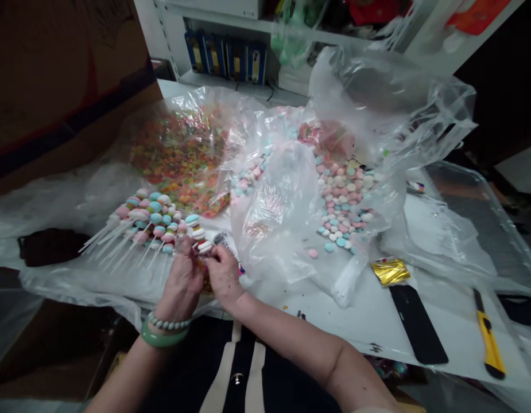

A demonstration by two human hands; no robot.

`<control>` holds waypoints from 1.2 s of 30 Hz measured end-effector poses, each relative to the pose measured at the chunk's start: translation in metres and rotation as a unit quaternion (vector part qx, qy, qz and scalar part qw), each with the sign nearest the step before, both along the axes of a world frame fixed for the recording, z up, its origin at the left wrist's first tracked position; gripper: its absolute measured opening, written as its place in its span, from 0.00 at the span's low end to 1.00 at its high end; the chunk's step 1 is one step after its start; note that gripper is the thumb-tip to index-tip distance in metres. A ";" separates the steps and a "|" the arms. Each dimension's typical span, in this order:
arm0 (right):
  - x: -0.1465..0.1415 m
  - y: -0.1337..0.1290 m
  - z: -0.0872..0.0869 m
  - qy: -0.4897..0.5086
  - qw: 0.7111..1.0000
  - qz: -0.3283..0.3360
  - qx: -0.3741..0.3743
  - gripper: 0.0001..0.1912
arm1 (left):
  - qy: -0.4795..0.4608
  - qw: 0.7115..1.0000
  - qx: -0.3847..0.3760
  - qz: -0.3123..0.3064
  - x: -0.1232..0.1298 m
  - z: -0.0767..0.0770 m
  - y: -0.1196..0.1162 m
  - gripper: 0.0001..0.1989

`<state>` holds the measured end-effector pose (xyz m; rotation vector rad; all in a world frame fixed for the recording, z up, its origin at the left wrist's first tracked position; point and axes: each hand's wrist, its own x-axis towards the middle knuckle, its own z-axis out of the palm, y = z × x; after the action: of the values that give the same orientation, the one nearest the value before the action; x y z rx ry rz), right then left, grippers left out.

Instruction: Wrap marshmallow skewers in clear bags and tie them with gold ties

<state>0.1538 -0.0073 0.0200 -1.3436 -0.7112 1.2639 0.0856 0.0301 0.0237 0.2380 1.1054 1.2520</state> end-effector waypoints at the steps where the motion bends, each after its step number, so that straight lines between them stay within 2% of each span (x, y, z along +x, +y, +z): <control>1: 0.003 0.003 -0.005 0.007 1.000 -0.007 -0.011 0.07 | -0.012 1.000 -0.010 -0.019 -0.002 0.001 -0.001 0.12; 3: 0.011 0.008 -0.012 0.049 0.998 -0.006 -0.027 0.08 | -0.035 0.997 -0.038 -0.064 -0.010 0.004 -0.002 0.15; 5: 0.018 0.010 -0.016 0.070 0.997 -0.004 -0.028 0.09 | -0.038 0.994 -0.066 -0.076 -0.022 0.004 -0.002 0.17; 10: 0.016 0.006 -0.008 0.025 1.000 -0.014 0.004 0.08 | 0.029 0.997 -0.073 0.014 -0.034 -0.003 0.000 0.13; 16: -0.007 0.002 -0.002 0.034 0.997 0.046 -0.042 0.16 | 0.030 0.996 -0.011 0.083 -0.007 -0.002 -0.003 0.11; 18: -0.005 0.003 -0.005 0.007 0.997 0.035 -0.068 0.13 | 0.021 0.997 -0.021 0.069 -0.004 0.001 -0.004 0.11; 21: 0.005 0.005 -0.009 0.018 0.996 0.027 -0.084 0.06 | 0.016 0.997 -0.075 0.010 -0.013 0.006 -0.007 0.14; 26: 0.017 0.007 -0.008 0.132 0.986 0.040 -0.097 0.09 | 0.045 0.990 -0.101 -0.087 -0.035 0.006 -0.011 0.09; 29: 0.017 0.009 -0.004 0.122 0.988 0.053 -0.074 0.12 | 0.075 0.991 -0.095 -0.053 -0.037 0.001 -0.014 0.11; 32: 0.015 0.011 -0.001 0.118 0.990 0.061 -0.044 0.16 | 0.094 0.994 -0.055 -0.020 -0.034 -0.005 -0.016 0.13; 36: 0.014 0.016 -0.004 0.129 0.989 0.050 -0.055 0.14 | 0.130 0.991 -0.017 -0.029 -0.031 -0.010 -0.018 0.16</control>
<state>0.1680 0.0086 0.0157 -1.2149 -0.5399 1.5437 0.0549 0.0121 0.0139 0.4144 1.3326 1.1722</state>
